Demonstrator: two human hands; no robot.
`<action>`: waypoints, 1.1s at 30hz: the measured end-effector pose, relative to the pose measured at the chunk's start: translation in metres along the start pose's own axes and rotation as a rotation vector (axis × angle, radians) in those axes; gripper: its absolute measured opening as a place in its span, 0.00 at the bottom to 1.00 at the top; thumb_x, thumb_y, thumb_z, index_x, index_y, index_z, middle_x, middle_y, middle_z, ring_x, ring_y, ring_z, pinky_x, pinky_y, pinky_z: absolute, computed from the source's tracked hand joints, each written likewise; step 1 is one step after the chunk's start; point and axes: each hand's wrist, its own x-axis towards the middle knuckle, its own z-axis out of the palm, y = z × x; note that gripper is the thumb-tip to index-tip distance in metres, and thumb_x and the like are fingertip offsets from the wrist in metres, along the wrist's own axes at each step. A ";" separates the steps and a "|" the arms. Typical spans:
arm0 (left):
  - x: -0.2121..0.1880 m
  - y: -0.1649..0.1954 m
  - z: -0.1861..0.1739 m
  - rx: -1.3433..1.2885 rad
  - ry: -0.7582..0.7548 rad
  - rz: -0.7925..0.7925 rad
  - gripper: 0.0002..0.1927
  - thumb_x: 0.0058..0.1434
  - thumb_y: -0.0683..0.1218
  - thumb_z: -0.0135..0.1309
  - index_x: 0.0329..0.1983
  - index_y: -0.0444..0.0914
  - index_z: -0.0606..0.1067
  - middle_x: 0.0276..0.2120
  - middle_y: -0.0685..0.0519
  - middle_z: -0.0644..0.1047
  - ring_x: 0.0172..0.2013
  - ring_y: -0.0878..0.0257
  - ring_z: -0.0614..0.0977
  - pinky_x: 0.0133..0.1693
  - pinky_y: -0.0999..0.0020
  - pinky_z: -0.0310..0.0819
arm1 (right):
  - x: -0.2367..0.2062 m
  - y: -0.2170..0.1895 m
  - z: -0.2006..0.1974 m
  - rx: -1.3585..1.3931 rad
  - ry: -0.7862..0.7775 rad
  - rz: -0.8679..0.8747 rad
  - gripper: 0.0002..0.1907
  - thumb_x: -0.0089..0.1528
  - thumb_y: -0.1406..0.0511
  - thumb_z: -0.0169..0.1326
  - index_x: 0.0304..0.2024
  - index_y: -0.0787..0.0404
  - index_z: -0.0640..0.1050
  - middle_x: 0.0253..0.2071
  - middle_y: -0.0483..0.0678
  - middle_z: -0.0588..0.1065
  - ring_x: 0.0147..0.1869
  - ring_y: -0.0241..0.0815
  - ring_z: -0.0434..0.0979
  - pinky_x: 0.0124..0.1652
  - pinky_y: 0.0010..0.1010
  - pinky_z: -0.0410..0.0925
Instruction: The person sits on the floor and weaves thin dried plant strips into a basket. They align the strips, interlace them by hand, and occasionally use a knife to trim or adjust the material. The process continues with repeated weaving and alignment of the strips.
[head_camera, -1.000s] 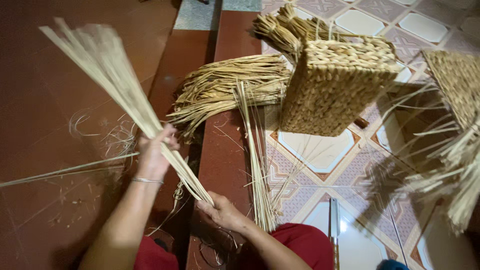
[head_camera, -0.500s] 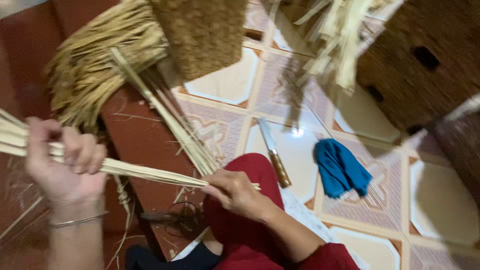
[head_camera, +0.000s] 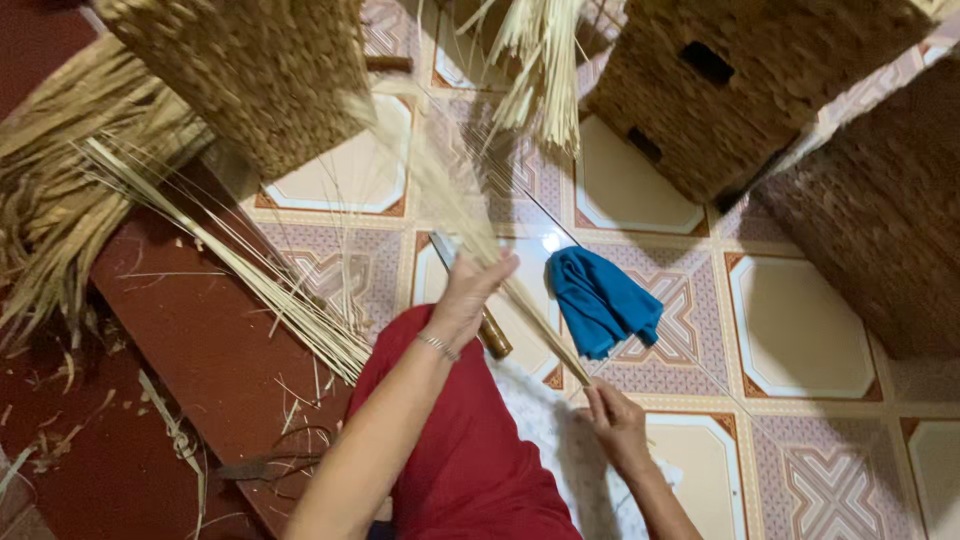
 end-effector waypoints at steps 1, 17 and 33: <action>0.005 -0.021 -0.001 0.092 0.005 -0.068 0.46 0.55 0.43 0.67 0.71 0.33 0.53 0.56 0.41 0.72 0.49 0.62 0.78 0.50 0.67 0.73 | -0.007 0.013 -0.002 -0.007 -0.025 0.094 0.09 0.63 0.63 0.57 0.44 0.59 0.81 0.31 0.55 0.80 0.31 0.49 0.86 0.31 0.37 0.74; -0.077 0.077 -0.098 0.079 0.212 -0.088 0.22 0.64 0.41 0.56 0.60 0.31 0.68 0.48 0.46 0.77 0.42 0.59 0.82 0.48 0.63 0.81 | -0.020 0.022 0.005 -0.411 -0.065 0.006 0.12 0.65 0.58 0.56 0.34 0.61 0.79 0.34 0.55 0.77 0.38 0.58 0.77 0.38 0.49 0.70; -0.122 0.060 -0.188 -0.167 0.238 0.001 0.12 0.70 0.40 0.51 0.56 0.35 0.71 0.45 0.46 0.78 0.40 0.60 0.81 0.46 0.61 0.78 | 0.119 -0.010 0.023 -0.617 0.022 -0.400 0.24 0.60 0.67 0.59 0.60 0.53 0.77 0.67 0.55 0.70 0.66 0.63 0.68 0.54 0.52 0.67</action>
